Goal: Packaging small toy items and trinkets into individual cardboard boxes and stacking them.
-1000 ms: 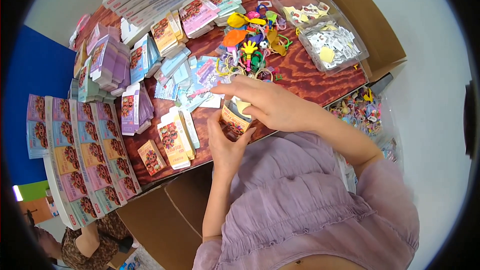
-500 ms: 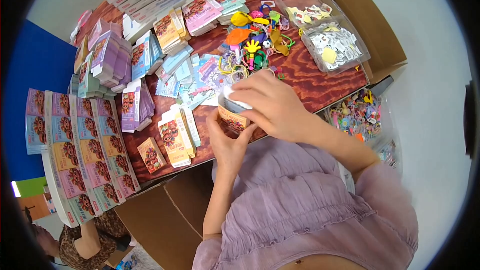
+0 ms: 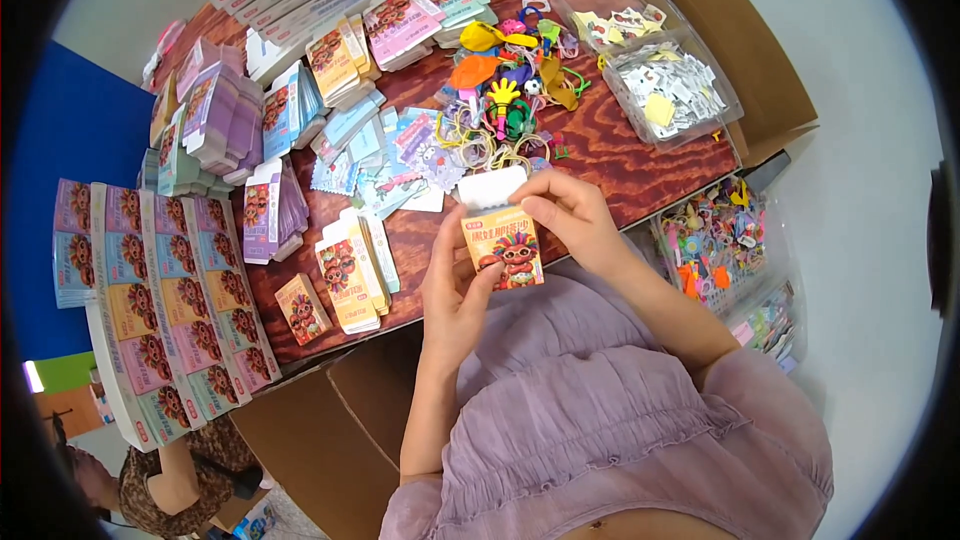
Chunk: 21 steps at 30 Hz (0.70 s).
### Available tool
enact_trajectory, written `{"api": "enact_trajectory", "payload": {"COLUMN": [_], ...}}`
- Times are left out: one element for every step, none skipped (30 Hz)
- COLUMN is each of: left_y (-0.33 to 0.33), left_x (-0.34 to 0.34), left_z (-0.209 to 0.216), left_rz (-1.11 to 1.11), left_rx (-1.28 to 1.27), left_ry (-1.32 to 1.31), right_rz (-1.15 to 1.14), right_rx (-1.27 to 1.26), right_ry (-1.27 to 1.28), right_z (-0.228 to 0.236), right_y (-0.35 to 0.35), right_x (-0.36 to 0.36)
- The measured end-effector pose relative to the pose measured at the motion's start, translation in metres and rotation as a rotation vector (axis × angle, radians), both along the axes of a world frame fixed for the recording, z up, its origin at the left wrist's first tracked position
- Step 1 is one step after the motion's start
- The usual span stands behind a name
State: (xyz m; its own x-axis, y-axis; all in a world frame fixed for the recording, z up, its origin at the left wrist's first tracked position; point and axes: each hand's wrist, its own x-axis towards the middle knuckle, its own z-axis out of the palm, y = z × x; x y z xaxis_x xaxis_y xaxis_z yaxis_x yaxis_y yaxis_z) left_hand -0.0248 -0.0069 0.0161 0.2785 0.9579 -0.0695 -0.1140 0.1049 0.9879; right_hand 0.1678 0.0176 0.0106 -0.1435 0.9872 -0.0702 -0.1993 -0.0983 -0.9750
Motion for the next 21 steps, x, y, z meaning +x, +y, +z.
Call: {"api": "enact_trajectory", "payload": {"left_y": [-0.002,-0.001,-0.002,-0.003,-0.003,-0.002,-0.002,-0.003,-0.003,-0.004,-0.005,-0.007,-0.009,-0.01,-0.011,-0.012,-0.011,-0.012,-0.012,-0.012,-0.012], "left_x": [-0.002,-0.004,-0.009,-0.012,-0.013,-0.014,-0.015,-0.014,-0.011,-0.009,-0.007,-0.004,-0.003,-0.002,-0.002,-0.002,-0.002,-0.005,-0.006,-0.006,-0.006], "left_z": [0.003,0.001,-0.004,-0.007,-0.006,-0.004,-0.003,-0.003,-0.005,-0.006,-0.005,-0.004,-0.004,-0.006,-0.009,-0.01,-0.01,-0.009,-0.008,-0.006,-0.004], "left_rz": [-0.01,-0.004,-0.046,-0.087,-0.083,-0.072,-0.061,-0.057,-0.021,0.014,0.014,0.034,0.053,0.046,0.053,0.059,0.054,0.016,-0.022,-0.02,-0.032], "left_rx": [-0.024,-0.025,-0.043,-0.061,-0.065,-0.083,-0.101,-0.103,-0.074,-0.043,-0.043,-0.031,-0.019,-0.019,-0.018,-0.016,-0.015,-0.032,-0.049,-0.049,-0.051], "left_ry": [-0.018,-0.014,-0.046,-0.078,-0.072,0.005,0.081,0.085,0.115,0.144,0.145,0.148,0.151,0.149,0.195,0.242,0.238,0.228,0.217,0.217,0.22], "right_rz": [0.036,0.042,0.085,0.128,0.049,0.054,0.074,0.092,0.118,0.119,0.167,0.207,0.189,0.181,0.157,0.133,0.11,0.112,0.09,0.069,0.07], "right_rx": [0.009,0.007,0.016,0.024,0.073,0.071,0.04,0.009,0.149,0.149,0.124,0.097,0.045,0.045,-0.011,-0.067,-0.094,-0.094,-0.108,-0.122,-0.121], "right_ry": [-0.067,-0.063,-0.114,-0.165,-0.115,-0.11,-0.045,0.019,-0.193,-0.191,-0.069,0.05,0.09,0.087,0.101,0.114,0.141,0.141,0.072,0.003,0.002], "right_z": [-0.002,-0.003,-0.004,-0.005,-0.002,-0.003,-0.005,-0.006,-0.002,-0.005,-0.01,-0.014,-0.019,-0.022,-0.025,-0.029,-0.032,-0.03,-0.027,-0.023,-0.02], "right_y": [-0.001,-0.002,-0.004,-0.007,-0.011,-0.011,-0.01,-0.009,-0.004,-0.004,-0.004,-0.004,-0.004,-0.004,-0.003,-0.003,-0.003,-0.002,-0.001,0.0,0.0], "right_x": [0.003,0.006,0.008,0.007,0.0,-0.003,-0.004,-0.005,-0.001,-0.002,-0.005,-0.006,-0.008,-0.01,-0.012,-0.012,-0.012,-0.011,-0.01,-0.009,-0.009]}}
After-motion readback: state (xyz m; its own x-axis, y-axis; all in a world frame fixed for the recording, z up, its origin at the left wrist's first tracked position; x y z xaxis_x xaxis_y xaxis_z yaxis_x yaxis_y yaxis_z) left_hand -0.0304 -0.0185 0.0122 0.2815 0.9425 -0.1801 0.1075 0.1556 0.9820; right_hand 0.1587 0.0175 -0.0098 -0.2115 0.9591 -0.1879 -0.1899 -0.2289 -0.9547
